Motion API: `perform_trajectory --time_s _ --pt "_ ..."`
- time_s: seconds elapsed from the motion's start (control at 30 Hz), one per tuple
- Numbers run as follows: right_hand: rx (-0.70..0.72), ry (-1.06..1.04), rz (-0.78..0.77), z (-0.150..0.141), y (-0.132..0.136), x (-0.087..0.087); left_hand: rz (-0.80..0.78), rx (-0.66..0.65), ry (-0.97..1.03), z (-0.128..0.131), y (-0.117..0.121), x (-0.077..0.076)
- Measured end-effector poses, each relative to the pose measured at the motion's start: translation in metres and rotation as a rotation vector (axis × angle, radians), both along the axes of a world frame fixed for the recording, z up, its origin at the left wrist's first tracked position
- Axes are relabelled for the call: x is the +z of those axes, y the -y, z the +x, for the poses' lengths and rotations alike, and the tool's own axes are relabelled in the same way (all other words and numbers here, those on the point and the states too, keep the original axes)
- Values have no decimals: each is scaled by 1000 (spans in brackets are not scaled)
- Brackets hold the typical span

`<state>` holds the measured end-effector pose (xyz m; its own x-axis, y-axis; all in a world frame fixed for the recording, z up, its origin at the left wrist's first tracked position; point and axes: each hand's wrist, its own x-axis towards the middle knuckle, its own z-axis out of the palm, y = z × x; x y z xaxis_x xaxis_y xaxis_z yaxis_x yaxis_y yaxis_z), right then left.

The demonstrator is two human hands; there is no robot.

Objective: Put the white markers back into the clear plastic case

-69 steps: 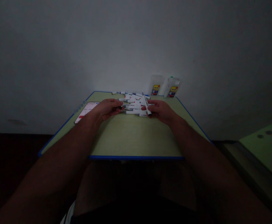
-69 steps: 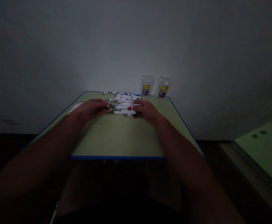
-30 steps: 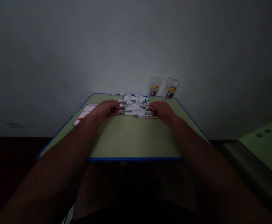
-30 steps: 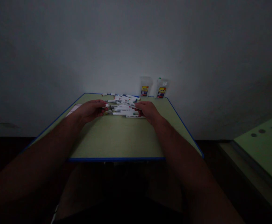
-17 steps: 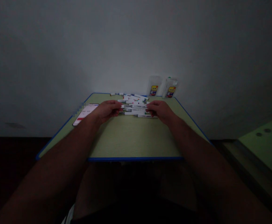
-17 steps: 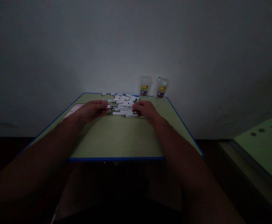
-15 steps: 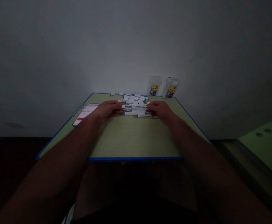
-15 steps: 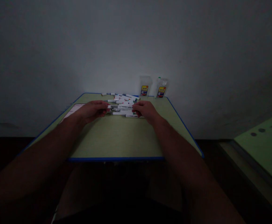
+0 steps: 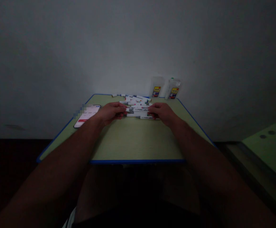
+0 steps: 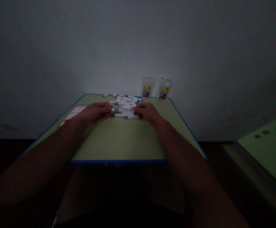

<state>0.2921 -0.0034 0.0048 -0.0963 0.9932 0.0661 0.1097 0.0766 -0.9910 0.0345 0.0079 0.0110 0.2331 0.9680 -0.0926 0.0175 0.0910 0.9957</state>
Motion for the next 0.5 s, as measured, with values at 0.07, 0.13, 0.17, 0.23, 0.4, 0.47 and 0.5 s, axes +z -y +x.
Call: perform_trajectory --time_s 0.07,0.13,0.17,0.23,0.4,0.47,0.5 --pt "0 6 -2 0 0 0 4 -5 -1 1 1 0" --pt "4 10 1 -1 -1 0 6 -6 -6 3 2 1" --pt "6 11 3 -1 -1 0 5 -7 -11 4 3 1" --pt "17 12 9 -1 -1 0 5 -10 -21 5 4 1" --pt "32 20 -11 -1 0 -1 16 -23 -34 6 3 0" --pt "36 19 -15 0 0 -1 21 -24 -35 6 3 -1" --pt "39 16 -14 0 0 -1 24 -24 -33 6 2 -1"
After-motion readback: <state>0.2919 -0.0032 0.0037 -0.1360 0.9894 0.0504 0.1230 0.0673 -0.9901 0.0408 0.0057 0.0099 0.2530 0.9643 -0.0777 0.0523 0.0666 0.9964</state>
